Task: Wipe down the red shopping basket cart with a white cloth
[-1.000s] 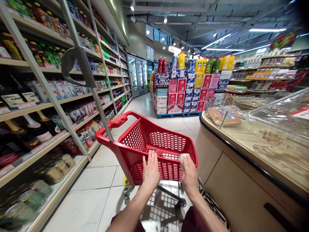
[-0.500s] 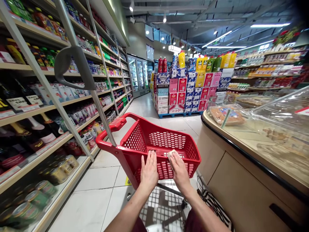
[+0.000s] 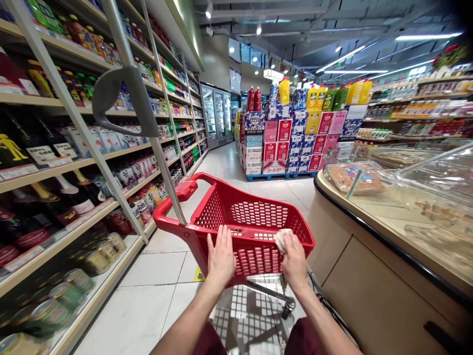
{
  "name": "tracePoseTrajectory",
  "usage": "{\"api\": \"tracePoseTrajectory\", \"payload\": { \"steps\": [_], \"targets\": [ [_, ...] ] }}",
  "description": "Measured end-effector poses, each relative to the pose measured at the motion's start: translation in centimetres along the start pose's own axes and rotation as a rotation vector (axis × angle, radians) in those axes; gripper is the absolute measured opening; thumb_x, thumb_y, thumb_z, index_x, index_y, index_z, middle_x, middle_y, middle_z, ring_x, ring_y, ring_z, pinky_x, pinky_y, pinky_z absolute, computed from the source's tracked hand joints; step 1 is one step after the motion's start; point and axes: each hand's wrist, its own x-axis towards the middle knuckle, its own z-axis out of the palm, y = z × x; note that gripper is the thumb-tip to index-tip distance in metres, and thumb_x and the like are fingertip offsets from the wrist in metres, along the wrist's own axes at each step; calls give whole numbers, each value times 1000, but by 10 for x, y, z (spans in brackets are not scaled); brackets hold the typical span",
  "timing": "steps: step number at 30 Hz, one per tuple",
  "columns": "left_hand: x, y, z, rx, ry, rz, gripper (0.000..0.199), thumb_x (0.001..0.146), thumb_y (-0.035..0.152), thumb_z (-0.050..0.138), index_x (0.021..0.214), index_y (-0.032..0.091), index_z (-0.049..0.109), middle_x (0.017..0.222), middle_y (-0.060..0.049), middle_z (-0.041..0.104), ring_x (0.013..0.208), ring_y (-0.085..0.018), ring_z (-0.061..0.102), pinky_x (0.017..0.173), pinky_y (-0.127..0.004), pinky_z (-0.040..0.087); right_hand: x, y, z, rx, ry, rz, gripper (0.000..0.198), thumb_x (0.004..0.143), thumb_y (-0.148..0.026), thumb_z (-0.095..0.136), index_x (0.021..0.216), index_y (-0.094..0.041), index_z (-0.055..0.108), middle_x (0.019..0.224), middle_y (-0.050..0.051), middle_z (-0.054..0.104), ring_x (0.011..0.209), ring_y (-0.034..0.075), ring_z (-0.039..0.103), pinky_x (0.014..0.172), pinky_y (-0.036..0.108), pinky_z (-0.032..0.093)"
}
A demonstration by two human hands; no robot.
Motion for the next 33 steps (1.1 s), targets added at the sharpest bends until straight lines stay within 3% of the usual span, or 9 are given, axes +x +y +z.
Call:
{"api": "tracePoseTrajectory", "payload": {
  "steps": [2, 8, 13, 18, 24, 28, 33],
  "targets": [
    [0, -3, -1, 1, 0, -14, 63, 71, 21, 42, 131, 6, 33, 140, -12, 31, 133, -24, 16, 107, -49, 12, 1, -3, 4, -8, 54, 62, 55, 76, -5, 32, 129, -16, 40, 135, 11, 38, 128, 23, 28, 100, 51, 31],
    [-7, -4, -4, -34, 46, 28, 58, 74, 22, 42, 130, 9, 36, 137, -10, 38, 132, -23, 21, 109, -48, 10, 4, -46, 23, 160, -143, -184, 59, 75, -1, 31, 131, -18, 37, 137, 8, 37, 129, 19, 27, 102, 44, 33],
    [-16, -12, -6, -21, 99, -22, 65, 71, 22, 45, 133, 8, 31, 141, -10, 30, 133, -24, 15, 109, -46, 11, 8, -41, 18, 73, -23, 44, 59, 75, -2, 31, 132, -18, 37, 134, 10, 41, 127, 22, 29, 100, 50, 32],
    [-19, -16, -8, -4, 88, -9, 66, 70, 21, 45, 133, 9, 29, 140, -9, 32, 133, -23, 15, 109, -46, 14, 10, -71, 22, 199, -171, -164, 60, 75, -2, 32, 133, -20, 35, 136, 8, 38, 128, 20, 29, 102, 45, 31],
    [-21, -25, -9, 23, 109, -14, 64, 72, 21, 44, 133, 8, 30, 142, -9, 28, 133, -23, 14, 109, -46, 11, 12, -68, 23, 153, -90, 16, 56, 76, -4, 32, 130, -18, 39, 133, 10, 42, 126, 21, 32, 100, 47, 33],
    [-19, -29, -14, 20, 103, 27, 60, 73, 20, 41, 131, 10, 34, 140, -8, 32, 133, -21, 18, 109, -44, 10, 10, -85, 28, 257, -209, -146, 52, 78, -6, 34, 128, -17, 42, 135, 9, 40, 128, 20, 28, 102, 44, 31],
    [-12, -58, -34, 46, 198, -173, 58, 72, 14, 38, 130, 7, 35, 138, -12, 35, 131, -24, 21, 108, -50, 4, 21, -82, 35, 252, -163, -31, 53, 74, -3, 34, 124, -16, 47, 130, 12, 45, 121, 21, 39, 99, 45, 34]
  ]
}}
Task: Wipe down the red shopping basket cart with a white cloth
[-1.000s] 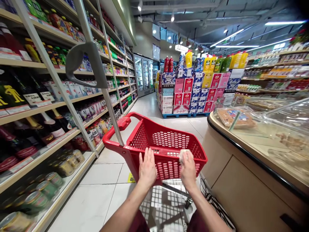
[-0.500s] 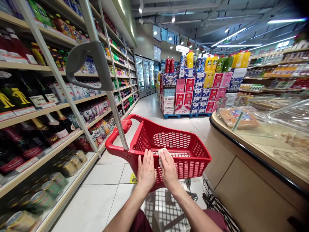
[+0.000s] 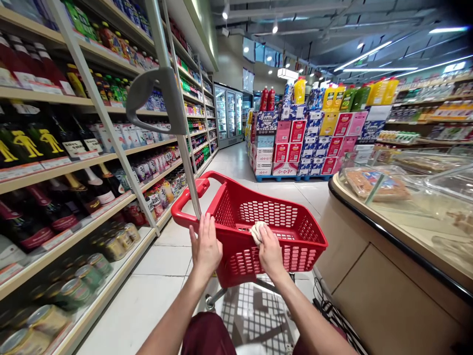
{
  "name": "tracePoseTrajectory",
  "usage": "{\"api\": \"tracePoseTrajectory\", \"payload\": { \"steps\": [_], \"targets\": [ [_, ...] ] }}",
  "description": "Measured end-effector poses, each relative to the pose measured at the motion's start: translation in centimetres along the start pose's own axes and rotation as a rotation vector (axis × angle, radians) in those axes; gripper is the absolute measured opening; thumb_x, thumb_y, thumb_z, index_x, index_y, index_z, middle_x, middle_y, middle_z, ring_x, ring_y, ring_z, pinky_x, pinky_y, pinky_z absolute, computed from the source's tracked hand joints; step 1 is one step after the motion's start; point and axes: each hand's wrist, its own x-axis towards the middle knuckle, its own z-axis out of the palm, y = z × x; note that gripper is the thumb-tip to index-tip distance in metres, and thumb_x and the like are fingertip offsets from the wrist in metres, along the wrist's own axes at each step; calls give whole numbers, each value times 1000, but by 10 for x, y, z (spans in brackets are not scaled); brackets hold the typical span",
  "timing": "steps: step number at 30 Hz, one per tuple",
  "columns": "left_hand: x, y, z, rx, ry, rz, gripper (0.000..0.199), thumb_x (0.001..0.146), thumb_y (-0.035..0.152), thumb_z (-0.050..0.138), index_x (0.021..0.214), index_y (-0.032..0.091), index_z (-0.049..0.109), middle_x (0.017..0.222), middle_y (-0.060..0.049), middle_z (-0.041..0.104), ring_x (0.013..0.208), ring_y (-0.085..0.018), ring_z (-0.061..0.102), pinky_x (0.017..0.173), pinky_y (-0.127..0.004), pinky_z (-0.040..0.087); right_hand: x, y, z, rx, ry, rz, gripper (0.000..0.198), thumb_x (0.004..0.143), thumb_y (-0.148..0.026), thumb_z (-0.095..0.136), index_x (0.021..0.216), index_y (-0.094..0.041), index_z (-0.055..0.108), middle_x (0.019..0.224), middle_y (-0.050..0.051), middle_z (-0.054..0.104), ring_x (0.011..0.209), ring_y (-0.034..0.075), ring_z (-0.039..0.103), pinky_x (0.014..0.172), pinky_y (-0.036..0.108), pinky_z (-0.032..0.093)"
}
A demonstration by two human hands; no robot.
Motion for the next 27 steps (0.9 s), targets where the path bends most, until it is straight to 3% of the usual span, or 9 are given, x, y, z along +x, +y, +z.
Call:
{"api": "tracePoseTrajectory", "payload": {
  "steps": [2, 7, 9, 12, 16, 18, 22, 25, 27],
  "targets": [
    [6, -12, -3, 14, -18, 6, 55, 73, 11, 36, 128, 8, 40, 134, -12, 41, 129, -24, 27, 108, -51, 3, 11, -13, 11, 23, -17, -18, 51, 74, -4, 36, 122, -14, 49, 127, 13, 48, 119, 22, 42, 98, 43, 36],
    [14, -30, -1, 11, -25, 71, 45, 81, 10, 29, 120, 16, 50, 123, -9, 54, 119, -21, 43, 108, -49, -1, 39, -86, 49, 111, -90, -239, 43, 82, -11, 37, 123, -14, 47, 128, 12, 48, 122, 19, 38, 100, 39, 33],
    [13, -35, -1, 15, 3, 84, 45, 81, 9, 28, 119, 19, 51, 122, -8, 55, 118, -21, 44, 108, -51, -2, 39, -89, 50, 105, -86, -274, 42, 83, -12, 36, 123, -14, 47, 129, 12, 47, 124, 19, 35, 101, 40, 32],
    [11, -38, -2, 17, 9, 92, 49, 78, 5, 28, 119, 19, 51, 125, -8, 52, 119, -21, 43, 106, -54, -4, 21, -46, 30, 52, -58, -257, 47, 80, -3, 32, 121, -18, 50, 129, 10, 47, 125, 18, 35, 100, 42, 32],
    [10, -19, -1, -15, -55, 61, 51, 74, 6, 31, 123, 14, 47, 127, -9, 50, 123, -22, 39, 106, -55, -4, -6, 16, -1, -102, 89, -52, 55, 75, 1, 32, 124, -17, 47, 129, 12, 46, 125, 21, 34, 99, 48, 31],
    [9, 0, 4, -35, -106, 94, 53, 74, 9, 33, 125, 12, 44, 131, -9, 46, 126, -22, 33, 107, -53, -2, -12, 17, -2, -124, 109, -57, 56, 75, 1, 32, 127, -17, 44, 132, 12, 43, 127, 22, 31, 100, 49, 31],
    [2, 29, 17, -29, -171, 147, 56, 73, 12, 34, 130, 9, 37, 139, -9, 33, 131, -21, 22, 107, -51, 6, -13, 3, 4, -92, 43, -232, 55, 76, 0, 32, 126, -20, 45, 132, 10, 43, 129, 19, 27, 100, 46, 33],
    [-2, 31, 22, -11, -182, 156, 60, 72, 12, 36, 132, 11, 34, 140, -8, 30, 132, -22, 19, 107, -51, 8, -17, 34, -19, -141, 8, -224, 52, 77, 0, 31, 118, -23, 53, 132, 7, 44, 128, 19, 29, 100, 47, 31],
    [-3, 32, 23, -13, -184, 152, 61, 71, 13, 37, 132, 11, 33, 140, -8, 31, 132, -22, 19, 107, -51, 8, -25, 66, -42, -213, 37, -107, 51, 77, -1, 30, 116, -24, 54, 133, 6, 43, 127, 19, 30, 100, 49, 29]
  ]
}}
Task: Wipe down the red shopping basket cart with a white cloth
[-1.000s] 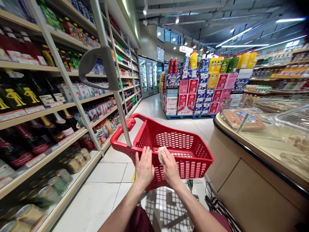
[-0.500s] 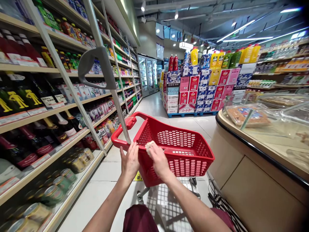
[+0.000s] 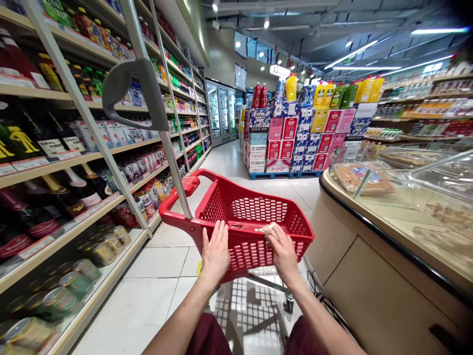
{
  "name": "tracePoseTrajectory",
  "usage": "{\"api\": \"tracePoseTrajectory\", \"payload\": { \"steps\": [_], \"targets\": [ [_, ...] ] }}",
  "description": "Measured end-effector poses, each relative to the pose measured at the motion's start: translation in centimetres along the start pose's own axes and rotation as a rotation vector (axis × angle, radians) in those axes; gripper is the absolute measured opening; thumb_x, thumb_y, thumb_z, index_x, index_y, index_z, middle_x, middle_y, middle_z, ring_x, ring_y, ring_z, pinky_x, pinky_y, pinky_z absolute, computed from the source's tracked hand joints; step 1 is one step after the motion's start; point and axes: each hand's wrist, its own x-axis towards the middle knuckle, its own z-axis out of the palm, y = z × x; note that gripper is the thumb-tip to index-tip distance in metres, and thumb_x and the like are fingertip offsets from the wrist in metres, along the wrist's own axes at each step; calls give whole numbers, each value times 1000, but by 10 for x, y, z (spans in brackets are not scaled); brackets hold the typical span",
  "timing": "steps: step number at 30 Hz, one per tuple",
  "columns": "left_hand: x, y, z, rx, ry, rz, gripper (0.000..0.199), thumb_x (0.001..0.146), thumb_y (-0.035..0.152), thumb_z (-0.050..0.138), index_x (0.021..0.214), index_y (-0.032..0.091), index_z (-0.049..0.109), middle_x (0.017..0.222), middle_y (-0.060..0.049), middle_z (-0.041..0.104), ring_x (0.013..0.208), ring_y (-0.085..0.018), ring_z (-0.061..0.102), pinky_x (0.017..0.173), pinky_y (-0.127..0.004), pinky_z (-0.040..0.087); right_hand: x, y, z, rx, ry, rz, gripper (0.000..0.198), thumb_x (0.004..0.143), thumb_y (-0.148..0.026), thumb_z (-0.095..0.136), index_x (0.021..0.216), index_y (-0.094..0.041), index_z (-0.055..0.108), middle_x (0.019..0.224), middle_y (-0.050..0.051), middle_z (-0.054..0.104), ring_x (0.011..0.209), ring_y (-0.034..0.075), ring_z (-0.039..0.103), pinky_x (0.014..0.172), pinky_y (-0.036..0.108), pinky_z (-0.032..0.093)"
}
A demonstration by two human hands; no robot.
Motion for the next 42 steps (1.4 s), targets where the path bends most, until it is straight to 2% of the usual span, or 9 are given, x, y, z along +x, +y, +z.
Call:
{"api": "tracePoseTrajectory", "payload": {
  "steps": [2, 4, 9, 15, 22, 28, 32, 38, 42],
  "targets": [
    [1, 6, 2, -22, -11, 8, 61, 71, 15, 38, 132, 11, 34, 140, -8, 31, 132, -23, 18, 108, -51, 8, -11, 23, -8, -79, 49, 149, 49, 77, -3, 31, 117, -23, 53, 133, 8, 42, 127, 21, 31, 100, 50, 28],
    [4, 17, 4, -51, -31, 27, 60, 72, 17, 38, 131, 10, 35, 140, -8, 30, 132, -23, 19, 107, -51, 9, -16, 23, -5, -102, 73, 200, 48, 77, -4, 33, 117, -20, 54, 131, 10, 44, 126, 22, 32, 100, 50, 29],
    [13, 28, 5, -74, -57, 38, 57, 73, 16, 36, 130, 8, 35, 138, -11, 34, 131, -23, 22, 107, -52, 6, -1, 3, 14, -16, -19, 25, 48, 77, -3, 32, 117, -18, 54, 129, 11, 46, 126, 20, 31, 100, 43, 32],
    [20, 23, -1, -89, -62, 20, 56, 72, 15, 38, 128, 8, 39, 133, -12, 43, 126, -24, 31, 107, -52, 6, 8, 66, -10, -177, 80, 278, 46, 75, -5, 34, 115, -12, 55, 125, 14, 49, 124, 24, 35, 99, 48, 31],
    [17, 25, 1, -44, -50, -49, 56, 70, 15, 43, 126, 10, 42, 132, -14, 43, 126, -26, 31, 106, -52, 13, 6, 30, 4, -6, -71, -53, 54, 77, -2, 30, 125, -21, 46, 131, 7, 45, 125, 17, 33, 101, 42, 32],
    [10, 33, 11, -39, -86, -16, 60, 71, 16, 40, 131, 7, 35, 140, -12, 31, 132, -25, 17, 107, -50, 10, -3, 74, -19, -214, 77, 249, 47, 75, -7, 33, 117, -13, 53, 128, 14, 47, 125, 25, 34, 99, 48, 31],
    [12, 44, 14, -72, -109, -4, 60, 72, 17, 39, 130, 3, 34, 139, -14, 32, 132, -26, 18, 107, -50, 10, -27, 56, -7, -138, 9, 79, 48, 79, -7, 30, 123, -18, 48, 132, 9, 43, 128, 22, 29, 100, 46, 31],
    [8, 33, 20, -82, -40, 68, 58, 73, 14, 37, 131, 9, 34, 140, -9, 32, 132, -21, 18, 108, -50, 8, -76, 61, -10, -148, -77, 133, 49, 77, -3, 29, 116, -18, 54, 122, 10, 52, 120, 21, 40, 95, 41, 39],
    [5, 30, 21, -79, -3, 76, 60, 71, 16, 39, 131, 9, 35, 140, -9, 31, 133, -22, 18, 108, -50, 8, -57, 65, -26, -105, 87, 157, 47, 80, -8, 31, 123, -18, 47, 130, 10, 45, 120, 20, 39, 97, 41, 37]
  ]
}}
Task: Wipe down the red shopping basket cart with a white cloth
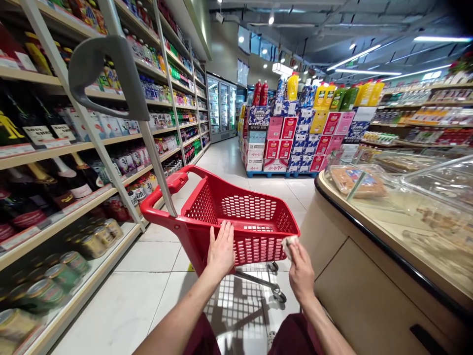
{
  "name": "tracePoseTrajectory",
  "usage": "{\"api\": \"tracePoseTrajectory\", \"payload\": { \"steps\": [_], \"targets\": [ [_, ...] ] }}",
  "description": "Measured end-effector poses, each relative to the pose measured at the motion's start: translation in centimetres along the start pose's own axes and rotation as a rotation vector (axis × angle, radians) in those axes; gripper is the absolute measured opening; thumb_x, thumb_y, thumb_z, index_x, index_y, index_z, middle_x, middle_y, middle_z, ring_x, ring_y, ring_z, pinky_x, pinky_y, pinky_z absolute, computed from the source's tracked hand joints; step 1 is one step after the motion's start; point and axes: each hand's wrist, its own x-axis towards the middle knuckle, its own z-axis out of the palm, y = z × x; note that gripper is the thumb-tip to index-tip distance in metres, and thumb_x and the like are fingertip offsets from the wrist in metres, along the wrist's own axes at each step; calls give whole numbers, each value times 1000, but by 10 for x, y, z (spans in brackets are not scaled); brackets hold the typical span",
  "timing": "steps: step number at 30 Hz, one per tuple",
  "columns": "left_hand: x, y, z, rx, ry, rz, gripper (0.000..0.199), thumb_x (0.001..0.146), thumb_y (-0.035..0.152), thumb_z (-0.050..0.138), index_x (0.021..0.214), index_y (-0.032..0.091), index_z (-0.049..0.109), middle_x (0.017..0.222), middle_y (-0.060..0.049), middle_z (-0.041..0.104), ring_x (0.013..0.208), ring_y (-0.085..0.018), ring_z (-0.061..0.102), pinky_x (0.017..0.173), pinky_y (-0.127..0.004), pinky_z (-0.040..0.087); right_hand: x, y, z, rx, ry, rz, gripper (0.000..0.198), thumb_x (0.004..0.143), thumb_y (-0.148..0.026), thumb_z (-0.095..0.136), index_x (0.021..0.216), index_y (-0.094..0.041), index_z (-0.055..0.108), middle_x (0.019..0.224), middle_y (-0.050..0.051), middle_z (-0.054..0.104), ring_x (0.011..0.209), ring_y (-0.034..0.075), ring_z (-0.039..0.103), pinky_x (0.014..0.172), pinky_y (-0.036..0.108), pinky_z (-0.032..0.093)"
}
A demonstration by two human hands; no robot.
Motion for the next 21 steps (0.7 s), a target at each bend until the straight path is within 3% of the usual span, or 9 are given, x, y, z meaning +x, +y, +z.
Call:
{"api": "tracePoseTrajectory", "payload": {
  "steps": [2, 7, 12, 17, 21],
  "targets": [
    [-1, 0, -1, 15, 23, -19, 62, 70, 16, 39, 131, 8, 34, 141, -9, 29, 133, -22, 17, 108, -49, 9, 7, -8, 1, 27, 50, -36, 45, 82, -10, 31, 123, -17, 47, 130, 11, 44, 122, 21, 37, 98, 42, 36],
    [-5, -8, -5, 54, 40, 13, 62, 70, 15, 40, 131, 9, 34, 140, -9, 31, 133, -22, 16, 107, -51, 10, -12, -32, 16, 33, -139, -197, 48, 82, -5, 26, 119, -21, 51, 119, 9, 53, 114, 19, 45, 88, 36, 44],
    [-8, -20, -10, 82, 70, -20, 62, 70, 18, 41, 131, 9, 34, 141, -9, 30, 133, -23, 14, 108, -51, 5, 4, -60, 23, 50, -27, -161, 45, 84, -9, 30, 125, -19, 45, 128, 12, 45, 121, 22, 38, 96, 43, 36],
    [-12, -30, -12, 77, 56, -24, 62, 69, 15, 40, 131, 10, 35, 140, -8, 32, 133, -22, 15, 108, -49, 6, -5, -84, 37, 24, -110, -300, 45, 83, -6, 29, 120, -22, 50, 112, 10, 57, 109, 21, 48, 84, 37, 44],
    [-17, -41, -18, 77, 87, -47, 62, 70, 15, 40, 131, 10, 35, 140, -9, 32, 133, -23, 17, 107, -52, 4, 7, -105, 36, 78, -31, -300, 44, 84, -8, 33, 124, -20, 46, 120, 11, 51, 117, 22, 41, 90, 39, 41]
  ]
}}
